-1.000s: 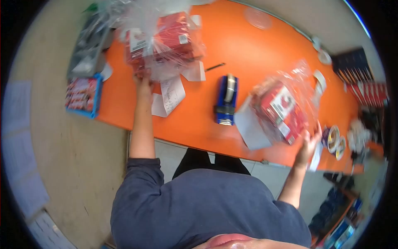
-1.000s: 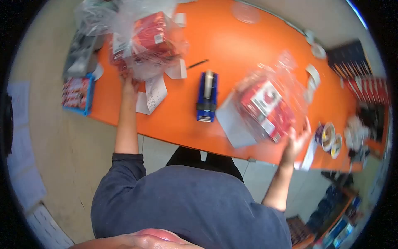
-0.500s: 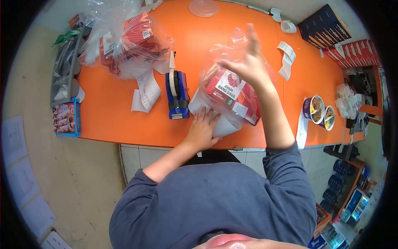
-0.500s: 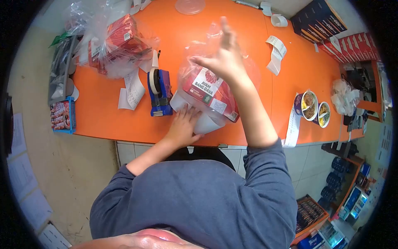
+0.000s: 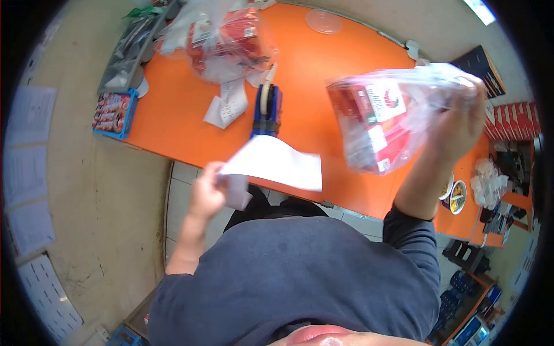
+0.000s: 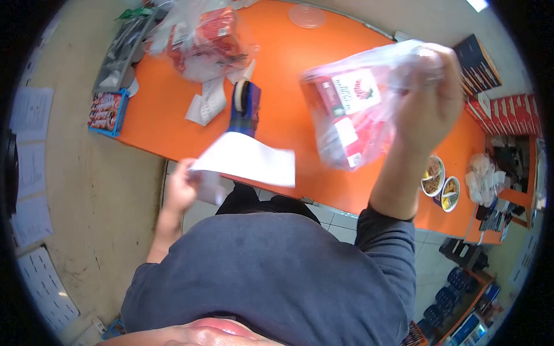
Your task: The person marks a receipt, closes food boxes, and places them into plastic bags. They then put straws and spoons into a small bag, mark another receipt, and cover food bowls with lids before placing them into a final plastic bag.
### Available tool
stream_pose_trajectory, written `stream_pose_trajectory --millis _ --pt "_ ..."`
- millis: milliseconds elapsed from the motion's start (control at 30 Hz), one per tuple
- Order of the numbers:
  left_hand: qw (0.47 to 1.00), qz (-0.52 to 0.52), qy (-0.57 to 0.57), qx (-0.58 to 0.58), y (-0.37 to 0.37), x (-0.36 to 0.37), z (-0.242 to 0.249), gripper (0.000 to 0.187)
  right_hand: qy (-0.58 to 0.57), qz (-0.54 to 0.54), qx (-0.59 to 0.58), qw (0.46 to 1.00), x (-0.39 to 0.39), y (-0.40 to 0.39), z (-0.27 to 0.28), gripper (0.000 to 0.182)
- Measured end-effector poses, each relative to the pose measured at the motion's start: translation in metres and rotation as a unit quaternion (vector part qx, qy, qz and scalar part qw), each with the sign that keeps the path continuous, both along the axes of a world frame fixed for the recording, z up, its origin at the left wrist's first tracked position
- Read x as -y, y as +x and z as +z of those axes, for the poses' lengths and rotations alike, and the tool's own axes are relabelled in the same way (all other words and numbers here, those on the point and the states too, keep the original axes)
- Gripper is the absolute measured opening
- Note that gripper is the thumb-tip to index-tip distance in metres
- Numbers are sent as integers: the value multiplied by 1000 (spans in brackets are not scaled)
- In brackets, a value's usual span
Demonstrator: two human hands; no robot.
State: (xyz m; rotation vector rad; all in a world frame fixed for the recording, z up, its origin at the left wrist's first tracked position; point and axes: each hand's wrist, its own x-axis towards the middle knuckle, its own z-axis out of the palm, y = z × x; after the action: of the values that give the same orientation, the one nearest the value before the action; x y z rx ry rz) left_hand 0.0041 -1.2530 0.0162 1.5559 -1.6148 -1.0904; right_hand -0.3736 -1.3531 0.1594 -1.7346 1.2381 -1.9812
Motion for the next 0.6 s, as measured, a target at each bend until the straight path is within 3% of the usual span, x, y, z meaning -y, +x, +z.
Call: stream_pose_trajectory --millis 67,100,133,200,233,267,300,333,433,500,533,567,600 --pt "975 181 -69 -108 53 24 19 25 -20 -16 14 1000 7 5 21 11" --pt "932 296 -100 -181 84 38 30 26 -27 -24 24 999 10 10 32 11" --pt "903 335 -30 -266 122 51 37 29 -34 -31 34 998 14 17 42 11" --pt "880 367 159 -257 191 86 4 37 -45 -40 45 997 24 41 60 12" --pt "878 357 278 -158 223 100 -59 44 -48 -42 49 997 31 58 67 13" --pt "937 276 206 52 250 114 -127 48 -55 -48 57 996 36 76 74 14" --pt "954 268 51 121 228 124 -127 54 -60 -57 65 994 39 95 79 14" --pt "965 195 157 73 231 141 -116 55 -59 -68 74 993 44 116 83 15" --pt "917 295 63 260 223 149 -109 48 -38 -76 89 992 74 193 90 17" --pt "917 148 -136 345 251 147 -132 38 -20 -81 101 991 92 246 89 19" --pt "892 72 -236 380 262 148 -138 32 -6 -82 107 991 102 273 86 19" --pt "902 38 -229 365 273 150 -144 31 18 -90 108 990 111 300 83 20" --pt "910 3 -222 350 282 152 -145 29 14 -33 114 993 121 318 76 17"
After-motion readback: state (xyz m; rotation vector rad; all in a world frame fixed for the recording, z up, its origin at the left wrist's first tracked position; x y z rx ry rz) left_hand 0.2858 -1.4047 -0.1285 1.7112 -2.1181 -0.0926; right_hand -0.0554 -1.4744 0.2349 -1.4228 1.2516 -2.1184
